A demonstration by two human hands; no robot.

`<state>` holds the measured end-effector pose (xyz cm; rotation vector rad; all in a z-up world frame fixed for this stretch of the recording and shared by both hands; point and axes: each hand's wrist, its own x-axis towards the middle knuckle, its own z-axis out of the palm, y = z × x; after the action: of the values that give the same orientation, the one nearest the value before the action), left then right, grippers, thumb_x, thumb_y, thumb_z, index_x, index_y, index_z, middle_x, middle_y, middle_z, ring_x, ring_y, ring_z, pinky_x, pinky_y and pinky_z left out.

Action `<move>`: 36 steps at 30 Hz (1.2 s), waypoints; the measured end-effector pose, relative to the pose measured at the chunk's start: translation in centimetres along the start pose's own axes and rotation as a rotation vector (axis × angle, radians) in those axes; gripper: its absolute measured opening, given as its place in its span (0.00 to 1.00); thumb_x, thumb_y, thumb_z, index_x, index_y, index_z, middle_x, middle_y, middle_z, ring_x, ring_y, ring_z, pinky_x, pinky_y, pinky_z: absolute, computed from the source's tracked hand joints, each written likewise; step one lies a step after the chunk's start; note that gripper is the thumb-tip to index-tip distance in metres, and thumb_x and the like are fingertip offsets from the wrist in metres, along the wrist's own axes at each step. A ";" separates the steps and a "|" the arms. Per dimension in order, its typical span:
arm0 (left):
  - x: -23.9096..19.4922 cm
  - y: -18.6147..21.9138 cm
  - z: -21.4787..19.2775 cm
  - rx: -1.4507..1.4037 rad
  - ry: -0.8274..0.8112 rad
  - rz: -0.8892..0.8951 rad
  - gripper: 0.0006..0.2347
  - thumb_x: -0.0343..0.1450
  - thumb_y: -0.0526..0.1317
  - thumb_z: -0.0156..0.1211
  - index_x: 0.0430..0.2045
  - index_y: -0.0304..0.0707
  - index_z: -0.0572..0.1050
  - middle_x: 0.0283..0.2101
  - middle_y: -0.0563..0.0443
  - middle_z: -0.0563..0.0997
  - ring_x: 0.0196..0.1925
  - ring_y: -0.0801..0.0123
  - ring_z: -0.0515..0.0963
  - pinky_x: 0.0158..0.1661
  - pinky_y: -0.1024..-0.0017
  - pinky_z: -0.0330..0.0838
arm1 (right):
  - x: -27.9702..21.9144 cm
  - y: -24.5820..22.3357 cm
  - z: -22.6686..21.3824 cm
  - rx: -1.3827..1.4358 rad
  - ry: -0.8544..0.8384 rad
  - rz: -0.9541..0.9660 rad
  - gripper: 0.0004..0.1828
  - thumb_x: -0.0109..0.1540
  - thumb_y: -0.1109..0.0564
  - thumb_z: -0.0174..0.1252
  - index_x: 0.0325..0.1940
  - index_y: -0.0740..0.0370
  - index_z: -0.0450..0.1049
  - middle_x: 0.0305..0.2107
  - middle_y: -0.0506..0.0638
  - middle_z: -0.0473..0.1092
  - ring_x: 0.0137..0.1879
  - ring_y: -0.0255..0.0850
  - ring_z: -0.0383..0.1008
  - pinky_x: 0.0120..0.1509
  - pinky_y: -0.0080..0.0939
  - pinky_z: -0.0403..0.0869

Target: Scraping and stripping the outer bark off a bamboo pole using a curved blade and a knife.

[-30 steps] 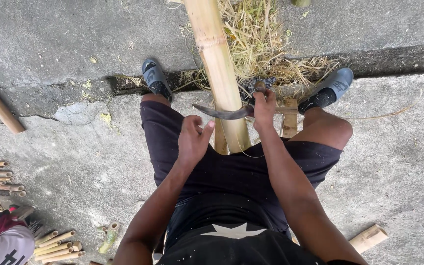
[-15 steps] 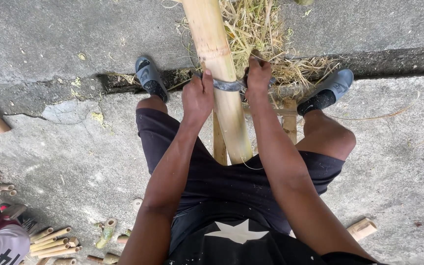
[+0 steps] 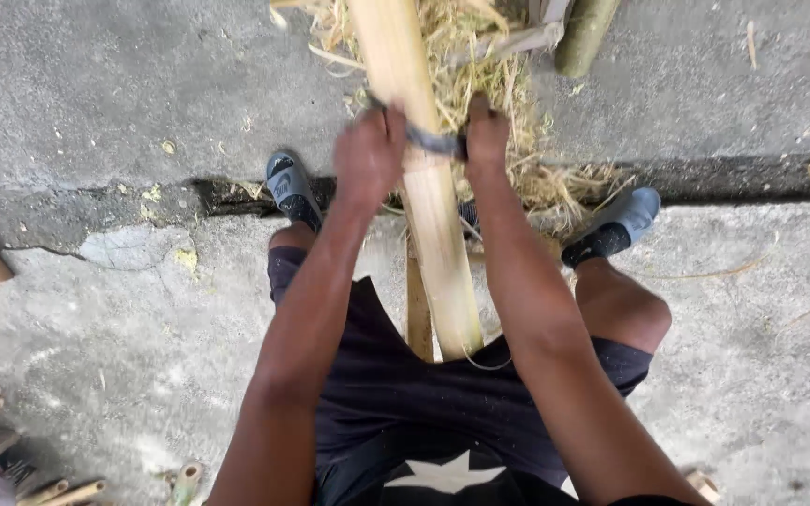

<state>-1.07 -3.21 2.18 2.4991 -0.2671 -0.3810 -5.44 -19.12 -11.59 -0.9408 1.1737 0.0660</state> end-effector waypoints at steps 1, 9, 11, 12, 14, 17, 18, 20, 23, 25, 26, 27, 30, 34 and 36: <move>-1.2 -0.4 0.5 -0.050 -0.095 0.040 0.18 0.81 0.43 0.43 0.24 0.31 0.75 0.12 0.52 0.71 0.07 0.74 0.67 0.06 0.69 0.60 | 0.5 1.3 -1.0 -0.073 -0.040 0.012 0.22 0.66 0.43 0.60 0.43 0.67 0.72 0.25 0.48 0.68 0.23 0.33 0.68 0.27 0.39 0.70; -15.8 1.1 2.8 0.030 -0.237 0.010 0.17 0.78 0.45 0.50 0.22 0.31 0.75 0.14 0.44 0.73 0.11 0.58 0.72 0.17 0.57 0.68 | -7.6 11.8 -11.9 -0.056 0.023 0.149 0.22 0.60 0.52 0.61 0.54 0.69 0.72 0.27 0.46 0.65 0.30 0.35 0.64 0.33 0.39 0.65; -13.7 0.7 3.1 0.048 -0.235 0.009 0.17 0.78 0.44 0.50 0.21 0.32 0.74 0.13 0.44 0.73 0.11 0.58 0.71 0.17 0.57 0.68 | -5.8 11.8 -11.0 -0.018 0.043 0.147 0.23 0.60 0.54 0.59 0.56 0.70 0.73 0.29 0.45 0.66 0.32 0.34 0.64 0.35 0.38 0.64; -12.1 0.4 3.2 0.055 -0.137 0.055 0.17 0.78 0.44 0.51 0.20 0.32 0.73 0.13 0.44 0.72 0.11 0.59 0.70 0.16 0.58 0.66 | -3.7 11.3 -9.7 0.002 0.032 0.105 0.23 0.61 0.54 0.60 0.56 0.72 0.73 0.31 0.46 0.68 0.33 0.35 0.67 0.37 0.39 0.67; -7.4 -0.3 3.1 0.061 -0.046 0.103 0.17 0.78 0.43 0.51 0.19 0.33 0.72 0.13 0.45 0.71 0.11 0.60 0.69 0.15 0.59 0.64 | -1.1 7.3 -5.6 0.024 0.025 0.066 0.24 0.61 0.54 0.60 0.55 0.75 0.73 0.32 0.48 0.70 0.35 0.36 0.70 0.40 0.40 0.71; -1.1 -0.8 2.8 0.105 0.002 0.098 0.18 0.80 0.42 0.48 0.18 0.35 0.72 0.11 0.52 0.68 0.08 0.70 0.64 0.10 0.65 0.58 | 0.5 1.4 -0.4 -0.080 0.090 0.106 0.27 0.63 0.45 0.63 0.55 0.70 0.74 0.24 0.48 0.67 0.26 0.36 0.63 0.27 0.37 0.67; 0.7 -0.6 2.6 0.065 0.018 0.090 0.18 0.80 0.42 0.46 0.19 0.35 0.73 0.11 0.55 0.68 0.07 0.72 0.63 0.09 0.66 0.57 | 1.7 1.7 0.2 0.011 0.094 0.096 0.27 0.62 0.46 0.63 0.55 0.71 0.73 0.25 0.49 0.69 0.26 0.37 0.67 0.27 0.38 0.68; 2.2 -0.1 2.3 0.023 0.038 0.092 0.18 0.81 0.42 0.44 0.20 0.36 0.73 0.10 0.57 0.68 0.06 0.75 0.62 0.08 0.67 0.56 | 2.8 1.9 0.5 0.107 0.098 0.077 0.27 0.61 0.47 0.63 0.55 0.71 0.73 0.26 0.50 0.71 0.26 0.38 0.70 0.27 0.39 0.70; -1.6 0.8 2.0 0.004 -0.044 0.048 0.19 0.81 0.42 0.43 0.19 0.36 0.74 0.11 0.56 0.69 0.07 0.72 0.64 0.08 0.65 0.57 | 0.0 2.4 -1.1 0.108 0.077 0.126 0.29 0.61 0.45 0.63 0.55 0.72 0.73 0.28 0.52 0.68 0.27 0.40 0.66 0.28 0.43 0.66; -7.4 1.4 1.6 0.085 -0.105 0.094 0.18 0.80 0.42 0.48 0.20 0.32 0.74 0.13 0.46 0.72 0.10 0.62 0.70 0.13 0.61 0.66 | -4.4 2.3 -3.1 -0.077 0.037 0.206 0.23 0.62 0.48 0.60 0.54 0.66 0.72 0.31 0.50 0.65 0.33 0.38 0.64 0.36 0.43 0.66; -9.8 1.1 1.8 0.082 -0.111 0.087 0.18 0.80 0.42 0.48 0.20 0.32 0.74 0.13 0.46 0.72 0.10 0.62 0.70 0.13 0.61 0.66 | -5.0 4.4 -4.9 -0.083 0.041 0.213 0.23 0.62 0.48 0.60 0.54 0.66 0.72 0.31 0.50 0.65 0.33 0.38 0.64 0.36 0.43 0.66; -12.3 0.9 1.9 0.043 -0.157 0.034 0.18 0.79 0.43 0.49 0.19 0.33 0.74 0.13 0.44 0.73 0.10 0.61 0.71 0.15 0.60 0.67 | -5.6 6.5 -6.9 -0.063 0.019 0.161 0.21 0.60 0.52 0.60 0.55 0.65 0.73 0.34 0.48 0.69 0.37 0.36 0.67 0.41 0.41 0.68; -14.3 -0.1 2.4 0.038 -0.144 0.002 0.18 0.78 0.44 0.51 0.17 0.33 0.73 0.14 0.41 0.73 0.12 0.55 0.73 0.18 0.56 0.68 | -7.0 9.1 -9.2 -0.033 0.036 0.092 0.21 0.60 0.55 0.59 0.55 0.66 0.74 0.36 0.48 0.70 0.40 0.37 0.67 0.44 0.40 0.66; -7.9 -0.6 1.9 0.005 -0.013 0.027 0.16 0.78 0.42 0.51 0.21 0.30 0.72 0.14 0.40 0.73 0.13 0.51 0.74 0.17 0.56 0.67 | -3.3 4.8 -4.4 0.049 0.081 -0.070 0.20 0.64 0.54 0.60 0.56 0.70 0.73 0.36 0.49 0.67 0.41 0.37 0.65 0.45 0.40 0.64; -3.0 -1.2 1.3 -0.014 0.017 0.038 0.17 0.79 0.42 0.50 0.21 0.31 0.73 0.13 0.44 0.72 0.11 0.57 0.73 0.15 0.58 0.65 | 0.6 2.7 -1.2 0.057 0.087 -0.067 0.18 0.65 0.52 0.58 0.51 0.69 0.72 0.32 0.48 0.68 0.35 0.35 0.66 0.39 0.38 0.67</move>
<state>-4.20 -2.13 1.07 2.4789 -0.3044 -0.3450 -7.39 -18.44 -13.70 -0.9398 1.2168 -0.0624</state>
